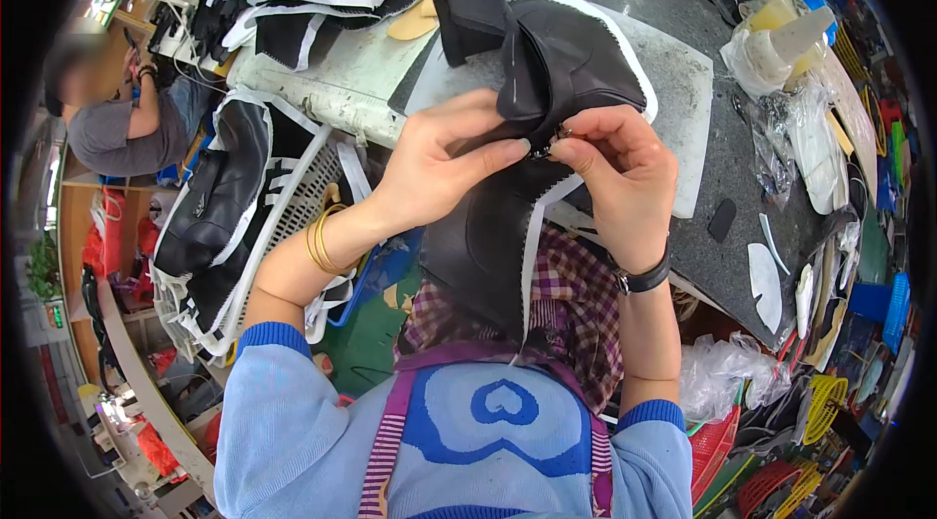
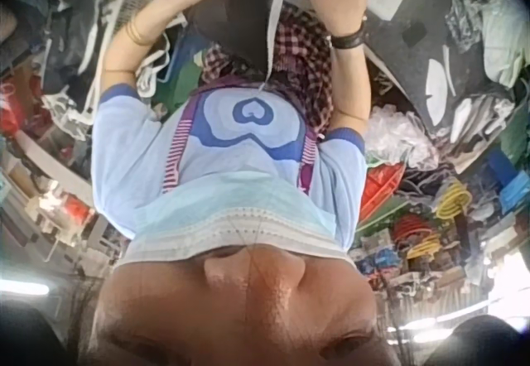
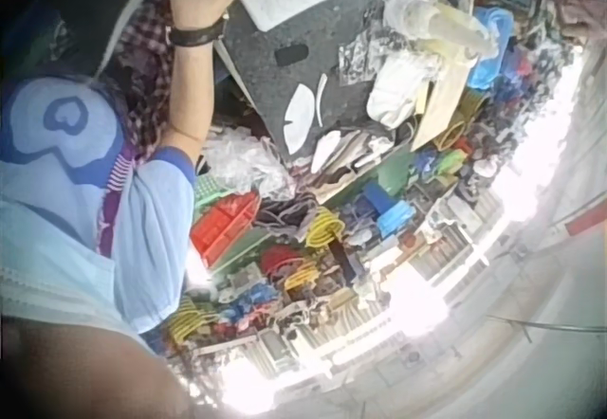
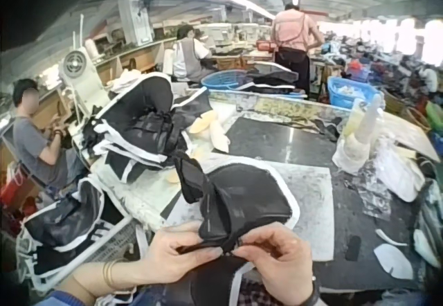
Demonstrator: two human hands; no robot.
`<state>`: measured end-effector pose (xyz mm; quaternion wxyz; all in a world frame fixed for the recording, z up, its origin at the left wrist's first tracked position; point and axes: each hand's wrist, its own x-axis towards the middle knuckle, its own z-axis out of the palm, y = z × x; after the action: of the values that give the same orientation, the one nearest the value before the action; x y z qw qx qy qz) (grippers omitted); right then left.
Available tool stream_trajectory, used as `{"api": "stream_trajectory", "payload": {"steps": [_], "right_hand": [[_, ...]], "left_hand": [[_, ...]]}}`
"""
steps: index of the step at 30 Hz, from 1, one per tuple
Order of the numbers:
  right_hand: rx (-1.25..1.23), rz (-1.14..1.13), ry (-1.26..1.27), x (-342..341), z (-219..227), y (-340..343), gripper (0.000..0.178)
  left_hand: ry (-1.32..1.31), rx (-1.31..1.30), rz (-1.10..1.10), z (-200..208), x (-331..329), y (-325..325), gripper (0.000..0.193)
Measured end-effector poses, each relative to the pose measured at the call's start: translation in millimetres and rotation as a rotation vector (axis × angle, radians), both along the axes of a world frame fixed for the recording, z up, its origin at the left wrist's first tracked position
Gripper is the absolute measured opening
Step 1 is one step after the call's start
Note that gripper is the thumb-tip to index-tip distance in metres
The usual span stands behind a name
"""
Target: Manually assemble and attach hardware to leather shoe components at a factory workstation.
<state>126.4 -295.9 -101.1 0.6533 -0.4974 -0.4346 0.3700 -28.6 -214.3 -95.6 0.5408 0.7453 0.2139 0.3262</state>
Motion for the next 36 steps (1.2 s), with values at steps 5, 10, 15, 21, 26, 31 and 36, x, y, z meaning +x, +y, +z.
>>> {"api": "stream_trajectory", "payload": {"steps": [5, 10, 15, 21, 26, 31, 36], "right_hand": [[0.03, 0.007, -0.043, 4, -3, -1, 0.01], [-0.056, 0.068, 0.097, 6, 9, -2, 0.03], [-0.059, 0.271, 0.247, 12, 3, 0, 0.034], [0.135, 0.112, -0.063, 8, -3, 5, 0.029], [0.061, -0.036, -0.213, 4, 12, -4, 0.02], [0.11, -0.015, 0.027, -2, -5, -1, 0.023], [0.093, -0.146, -0.216, -4, 13, -6, 0.012]], "left_hand": [[0.122, 0.286, -0.064, 2, -3, 8, 0.015], [0.064, 0.315, -0.068, 4, -1, 4, 0.017], [0.172, -0.067, -0.068, 18, -4, -4, 0.018], [0.044, -0.6, -0.071, 30, -1, -3, 0.016], [0.356, -0.336, -0.056, 40, -3, -4, 0.018], [0.224, 0.132, 0.081, 18, -8, -12, 0.012], [0.143, 0.202, 0.084, 34, 6, -17, 0.019]]}}
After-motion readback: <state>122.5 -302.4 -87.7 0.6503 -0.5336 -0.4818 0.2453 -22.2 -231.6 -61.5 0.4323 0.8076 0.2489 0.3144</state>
